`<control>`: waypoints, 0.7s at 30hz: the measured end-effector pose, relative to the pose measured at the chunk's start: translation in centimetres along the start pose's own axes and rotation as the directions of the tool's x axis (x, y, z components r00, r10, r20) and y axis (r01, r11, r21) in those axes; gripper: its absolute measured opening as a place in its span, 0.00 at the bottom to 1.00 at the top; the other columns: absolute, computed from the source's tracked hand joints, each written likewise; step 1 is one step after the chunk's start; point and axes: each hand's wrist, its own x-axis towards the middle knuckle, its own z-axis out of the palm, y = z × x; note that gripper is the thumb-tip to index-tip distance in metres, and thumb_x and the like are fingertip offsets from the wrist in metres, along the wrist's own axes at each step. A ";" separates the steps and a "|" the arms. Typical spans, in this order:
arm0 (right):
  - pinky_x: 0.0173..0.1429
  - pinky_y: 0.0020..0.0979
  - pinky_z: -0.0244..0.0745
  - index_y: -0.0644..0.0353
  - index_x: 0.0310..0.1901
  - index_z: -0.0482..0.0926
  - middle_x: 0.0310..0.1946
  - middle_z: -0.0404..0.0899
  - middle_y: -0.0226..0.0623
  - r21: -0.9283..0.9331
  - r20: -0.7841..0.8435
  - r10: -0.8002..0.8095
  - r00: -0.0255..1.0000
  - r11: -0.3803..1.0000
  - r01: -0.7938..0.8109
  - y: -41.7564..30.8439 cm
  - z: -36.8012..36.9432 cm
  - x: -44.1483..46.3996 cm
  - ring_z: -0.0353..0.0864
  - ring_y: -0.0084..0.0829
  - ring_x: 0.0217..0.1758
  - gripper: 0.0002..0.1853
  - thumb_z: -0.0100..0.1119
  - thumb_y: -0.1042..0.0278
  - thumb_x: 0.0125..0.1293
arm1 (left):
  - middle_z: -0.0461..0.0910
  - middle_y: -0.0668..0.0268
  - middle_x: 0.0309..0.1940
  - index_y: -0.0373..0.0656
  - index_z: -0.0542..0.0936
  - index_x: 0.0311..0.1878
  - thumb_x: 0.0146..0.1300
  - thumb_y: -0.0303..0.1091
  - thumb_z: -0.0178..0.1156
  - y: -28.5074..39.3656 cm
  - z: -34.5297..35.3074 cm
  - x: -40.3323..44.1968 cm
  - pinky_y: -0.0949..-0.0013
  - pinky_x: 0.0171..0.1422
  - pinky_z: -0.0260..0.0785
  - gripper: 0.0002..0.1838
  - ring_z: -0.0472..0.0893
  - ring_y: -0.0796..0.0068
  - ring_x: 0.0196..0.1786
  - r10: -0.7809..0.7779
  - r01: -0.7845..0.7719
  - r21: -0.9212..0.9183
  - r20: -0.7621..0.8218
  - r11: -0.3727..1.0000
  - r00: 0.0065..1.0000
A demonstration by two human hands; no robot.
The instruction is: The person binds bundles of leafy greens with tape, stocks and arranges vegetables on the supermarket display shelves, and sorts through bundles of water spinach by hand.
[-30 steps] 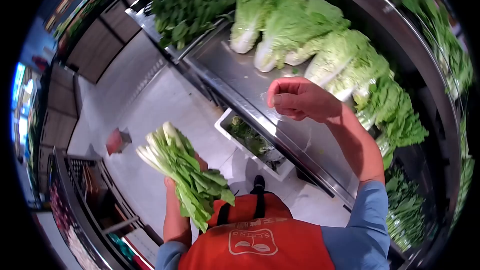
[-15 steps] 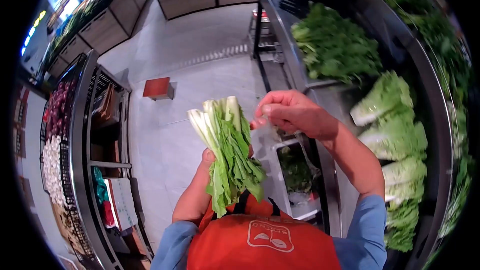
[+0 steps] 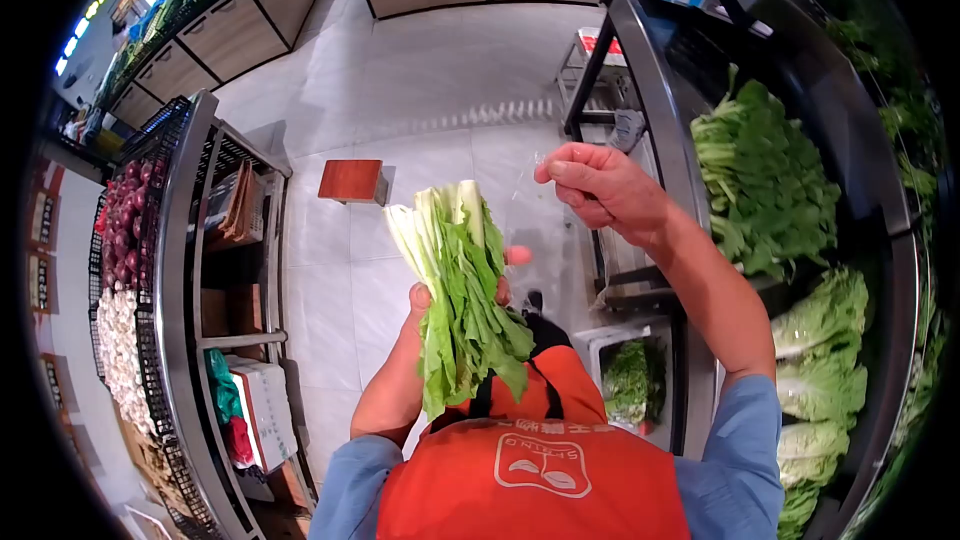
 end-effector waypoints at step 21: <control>0.21 0.19 0.45 0.64 0.42 0.79 0.21 0.66 0.22 -0.051 0.377 0.025 0.926 0.999 -0.006 -19.7 -7.9 43.0 0.54 0.12 0.18 0.09 0.56 0.66 0.73 | 0.77 0.55 0.55 0.39 0.67 0.68 0.48 0.48 0.74 28.0 -12.6 25.5 0.50 0.65 0.72 0.46 0.77 0.57 0.60 0.203 -0.215 -0.100 -0.119 0.972 0.972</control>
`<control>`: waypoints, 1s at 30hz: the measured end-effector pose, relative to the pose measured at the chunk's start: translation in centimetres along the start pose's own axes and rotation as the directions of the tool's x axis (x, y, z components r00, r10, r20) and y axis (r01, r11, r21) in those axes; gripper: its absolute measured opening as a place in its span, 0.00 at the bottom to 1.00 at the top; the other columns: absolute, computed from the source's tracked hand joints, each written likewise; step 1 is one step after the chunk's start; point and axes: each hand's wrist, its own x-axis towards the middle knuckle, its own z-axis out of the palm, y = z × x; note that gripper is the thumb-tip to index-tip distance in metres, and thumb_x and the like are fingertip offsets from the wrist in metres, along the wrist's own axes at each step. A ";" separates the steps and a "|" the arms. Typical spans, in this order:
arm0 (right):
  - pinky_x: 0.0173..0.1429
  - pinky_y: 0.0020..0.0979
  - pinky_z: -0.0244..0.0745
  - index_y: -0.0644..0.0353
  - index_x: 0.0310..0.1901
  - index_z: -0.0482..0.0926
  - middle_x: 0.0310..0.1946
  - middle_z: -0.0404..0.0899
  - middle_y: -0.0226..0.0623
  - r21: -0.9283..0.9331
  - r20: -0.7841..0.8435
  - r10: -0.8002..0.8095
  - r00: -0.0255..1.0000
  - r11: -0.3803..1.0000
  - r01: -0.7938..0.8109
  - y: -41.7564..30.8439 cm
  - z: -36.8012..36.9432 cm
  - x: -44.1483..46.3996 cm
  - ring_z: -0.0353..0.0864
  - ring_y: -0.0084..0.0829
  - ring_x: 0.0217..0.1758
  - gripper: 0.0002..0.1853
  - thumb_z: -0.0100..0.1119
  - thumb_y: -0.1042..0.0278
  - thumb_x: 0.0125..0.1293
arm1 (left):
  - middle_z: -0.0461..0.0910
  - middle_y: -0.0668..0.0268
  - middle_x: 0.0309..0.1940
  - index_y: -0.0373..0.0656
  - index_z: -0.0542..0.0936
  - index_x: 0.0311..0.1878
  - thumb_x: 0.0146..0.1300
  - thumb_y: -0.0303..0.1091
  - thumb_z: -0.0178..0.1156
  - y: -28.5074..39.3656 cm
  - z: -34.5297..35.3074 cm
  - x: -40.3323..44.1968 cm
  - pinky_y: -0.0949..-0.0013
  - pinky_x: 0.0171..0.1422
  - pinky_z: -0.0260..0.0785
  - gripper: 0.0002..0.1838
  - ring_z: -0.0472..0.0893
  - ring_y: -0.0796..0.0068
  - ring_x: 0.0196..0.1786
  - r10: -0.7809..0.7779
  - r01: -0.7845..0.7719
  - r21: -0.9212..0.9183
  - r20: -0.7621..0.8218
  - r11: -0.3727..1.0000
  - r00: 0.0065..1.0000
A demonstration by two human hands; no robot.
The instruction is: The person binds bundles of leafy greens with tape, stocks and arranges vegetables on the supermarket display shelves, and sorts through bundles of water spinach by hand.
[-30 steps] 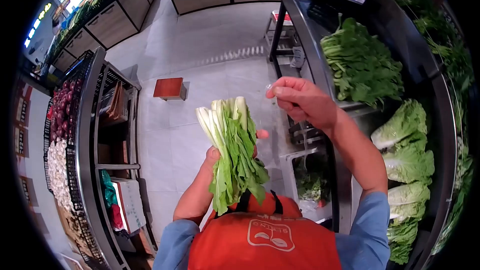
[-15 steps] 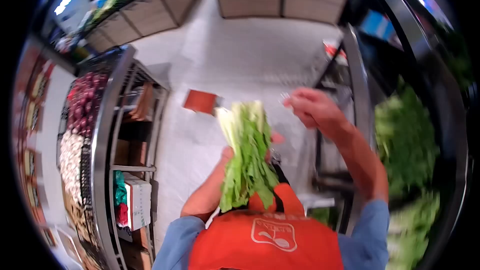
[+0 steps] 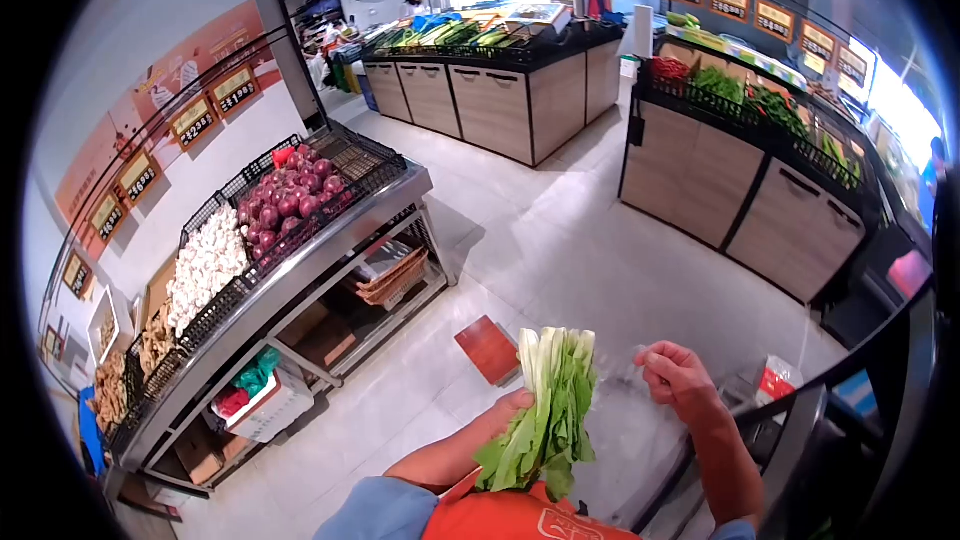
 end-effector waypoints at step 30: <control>0.32 0.49 0.72 0.57 0.36 0.75 0.28 0.79 0.43 -0.651 0.753 -0.009 0.658 0.141 0.746 -22.8 -20.7 41.3 0.80 0.51 0.31 0.03 0.54 0.70 0.62 | 0.80 0.53 0.50 0.43 0.72 0.53 0.39 0.44 0.75 40.2 -1.8 40.2 0.53 0.55 0.72 0.36 0.79 0.46 0.53 0.772 0.734 0.583 -0.267 -0.347 0.577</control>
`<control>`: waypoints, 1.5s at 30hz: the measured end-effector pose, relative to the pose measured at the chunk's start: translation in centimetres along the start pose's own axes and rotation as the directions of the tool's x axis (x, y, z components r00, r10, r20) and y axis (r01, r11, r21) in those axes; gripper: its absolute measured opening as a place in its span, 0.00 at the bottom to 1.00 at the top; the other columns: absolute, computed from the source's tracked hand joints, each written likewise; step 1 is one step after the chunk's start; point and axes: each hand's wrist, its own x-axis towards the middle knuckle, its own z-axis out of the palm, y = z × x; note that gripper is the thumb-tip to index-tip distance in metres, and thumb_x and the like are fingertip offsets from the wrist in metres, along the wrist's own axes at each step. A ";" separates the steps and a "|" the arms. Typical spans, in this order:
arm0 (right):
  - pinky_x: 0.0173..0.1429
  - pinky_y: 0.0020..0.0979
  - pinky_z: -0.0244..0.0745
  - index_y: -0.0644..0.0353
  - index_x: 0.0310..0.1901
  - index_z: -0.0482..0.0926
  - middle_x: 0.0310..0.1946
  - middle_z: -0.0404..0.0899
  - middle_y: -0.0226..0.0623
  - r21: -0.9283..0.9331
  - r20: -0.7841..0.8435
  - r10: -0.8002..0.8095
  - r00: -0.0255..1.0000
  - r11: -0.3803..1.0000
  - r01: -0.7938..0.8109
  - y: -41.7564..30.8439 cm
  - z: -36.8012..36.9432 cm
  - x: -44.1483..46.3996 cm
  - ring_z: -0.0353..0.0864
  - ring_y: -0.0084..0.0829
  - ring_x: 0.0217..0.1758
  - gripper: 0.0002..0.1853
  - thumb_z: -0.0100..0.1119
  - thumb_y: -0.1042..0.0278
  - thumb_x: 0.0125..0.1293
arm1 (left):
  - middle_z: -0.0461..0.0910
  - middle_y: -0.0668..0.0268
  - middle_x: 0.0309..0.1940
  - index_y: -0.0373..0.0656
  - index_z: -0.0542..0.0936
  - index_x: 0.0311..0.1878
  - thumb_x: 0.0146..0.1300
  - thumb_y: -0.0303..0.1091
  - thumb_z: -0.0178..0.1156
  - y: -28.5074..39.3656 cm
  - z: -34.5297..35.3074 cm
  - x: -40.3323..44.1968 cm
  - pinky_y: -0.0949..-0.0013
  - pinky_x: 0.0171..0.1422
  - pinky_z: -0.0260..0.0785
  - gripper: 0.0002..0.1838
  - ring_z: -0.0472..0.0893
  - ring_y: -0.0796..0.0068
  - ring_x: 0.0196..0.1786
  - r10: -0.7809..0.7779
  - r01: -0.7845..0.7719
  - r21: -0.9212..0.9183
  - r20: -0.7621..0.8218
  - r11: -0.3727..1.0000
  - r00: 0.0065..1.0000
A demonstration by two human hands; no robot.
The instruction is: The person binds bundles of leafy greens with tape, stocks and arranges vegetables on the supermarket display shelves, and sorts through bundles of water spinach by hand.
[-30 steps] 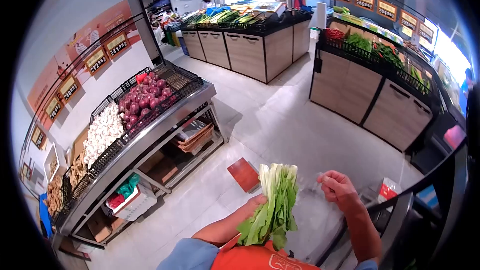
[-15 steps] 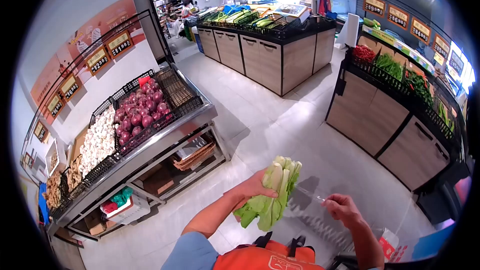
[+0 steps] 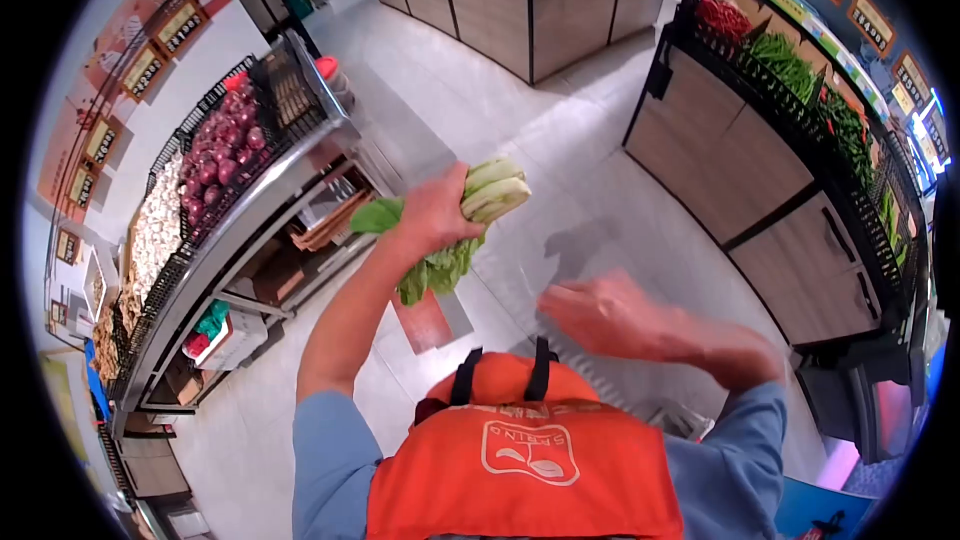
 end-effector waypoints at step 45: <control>0.34 0.40 0.75 0.59 0.34 0.82 0.26 0.81 0.42 -0.059 -0.027 0.149 0.989 0.987 -0.150 10.7 2.9 4.7 0.80 0.46 0.29 0.08 0.58 0.64 0.66 | 0.76 0.58 0.42 0.40 0.73 0.48 0.42 0.35 0.72 3.0 9.8 2.2 0.56 0.49 0.69 0.28 0.78 0.57 0.45 0.216 -0.101 0.400 -0.254 0.911 0.943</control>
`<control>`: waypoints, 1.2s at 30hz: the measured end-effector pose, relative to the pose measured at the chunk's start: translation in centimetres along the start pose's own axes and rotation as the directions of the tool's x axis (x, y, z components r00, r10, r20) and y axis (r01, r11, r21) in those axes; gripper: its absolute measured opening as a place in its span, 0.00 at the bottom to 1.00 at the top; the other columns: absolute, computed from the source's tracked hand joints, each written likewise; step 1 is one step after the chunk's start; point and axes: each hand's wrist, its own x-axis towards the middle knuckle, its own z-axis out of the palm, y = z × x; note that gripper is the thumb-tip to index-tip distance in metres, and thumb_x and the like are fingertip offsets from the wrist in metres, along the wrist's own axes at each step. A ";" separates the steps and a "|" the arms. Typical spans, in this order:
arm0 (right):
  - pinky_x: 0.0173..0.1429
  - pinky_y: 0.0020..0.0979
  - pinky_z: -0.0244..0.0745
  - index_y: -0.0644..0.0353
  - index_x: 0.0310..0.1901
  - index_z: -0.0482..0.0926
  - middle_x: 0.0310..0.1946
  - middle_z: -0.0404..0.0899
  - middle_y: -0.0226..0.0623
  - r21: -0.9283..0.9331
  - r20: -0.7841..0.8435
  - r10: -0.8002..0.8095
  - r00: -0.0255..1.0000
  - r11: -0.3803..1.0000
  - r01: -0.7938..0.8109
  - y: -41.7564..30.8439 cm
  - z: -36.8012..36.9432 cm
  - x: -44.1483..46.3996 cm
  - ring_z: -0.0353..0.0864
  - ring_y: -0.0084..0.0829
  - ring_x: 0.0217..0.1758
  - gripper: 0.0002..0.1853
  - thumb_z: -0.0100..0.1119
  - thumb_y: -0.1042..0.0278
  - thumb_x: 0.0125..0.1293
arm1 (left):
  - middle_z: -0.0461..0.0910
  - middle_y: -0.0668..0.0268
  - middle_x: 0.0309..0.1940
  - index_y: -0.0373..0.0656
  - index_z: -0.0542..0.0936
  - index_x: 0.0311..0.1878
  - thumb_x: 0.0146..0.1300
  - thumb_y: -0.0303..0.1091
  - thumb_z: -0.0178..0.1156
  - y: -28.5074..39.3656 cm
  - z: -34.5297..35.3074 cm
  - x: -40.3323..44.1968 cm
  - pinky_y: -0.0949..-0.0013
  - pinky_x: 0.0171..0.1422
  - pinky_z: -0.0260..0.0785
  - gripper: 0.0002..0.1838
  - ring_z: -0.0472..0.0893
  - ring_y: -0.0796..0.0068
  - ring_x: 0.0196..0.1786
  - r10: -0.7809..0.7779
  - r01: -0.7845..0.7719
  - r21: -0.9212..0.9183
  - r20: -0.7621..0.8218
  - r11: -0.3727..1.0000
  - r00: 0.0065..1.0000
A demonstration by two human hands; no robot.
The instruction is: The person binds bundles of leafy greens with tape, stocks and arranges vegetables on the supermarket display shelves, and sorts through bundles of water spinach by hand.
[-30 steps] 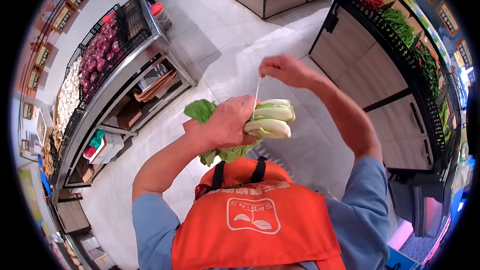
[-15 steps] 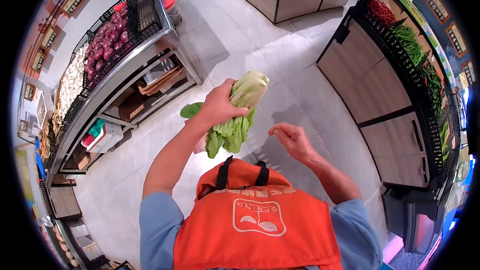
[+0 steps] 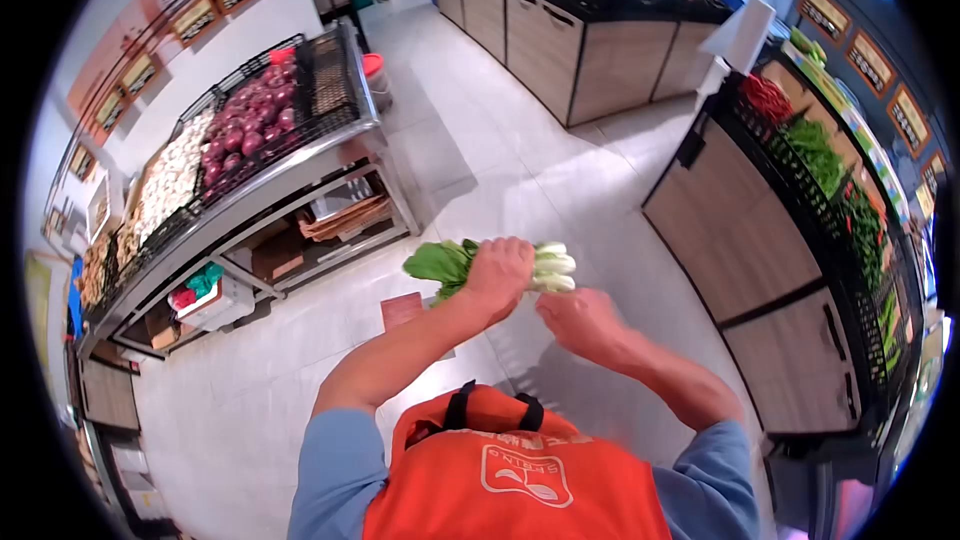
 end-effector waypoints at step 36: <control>0.36 0.37 0.74 0.60 0.41 0.81 0.28 0.79 0.46 0.417 -0.113 0.158 0.981 0.904 -0.097 -9.9 8.5 2.6 0.81 0.38 0.31 0.07 0.57 0.67 0.70 | 0.82 0.60 0.48 0.35 0.72 0.60 0.46 0.44 0.78 -7.9 -4.0 -14.8 0.66 0.58 0.73 0.40 0.81 0.70 0.51 -0.362 0.391 -0.918 0.341 0.072 0.868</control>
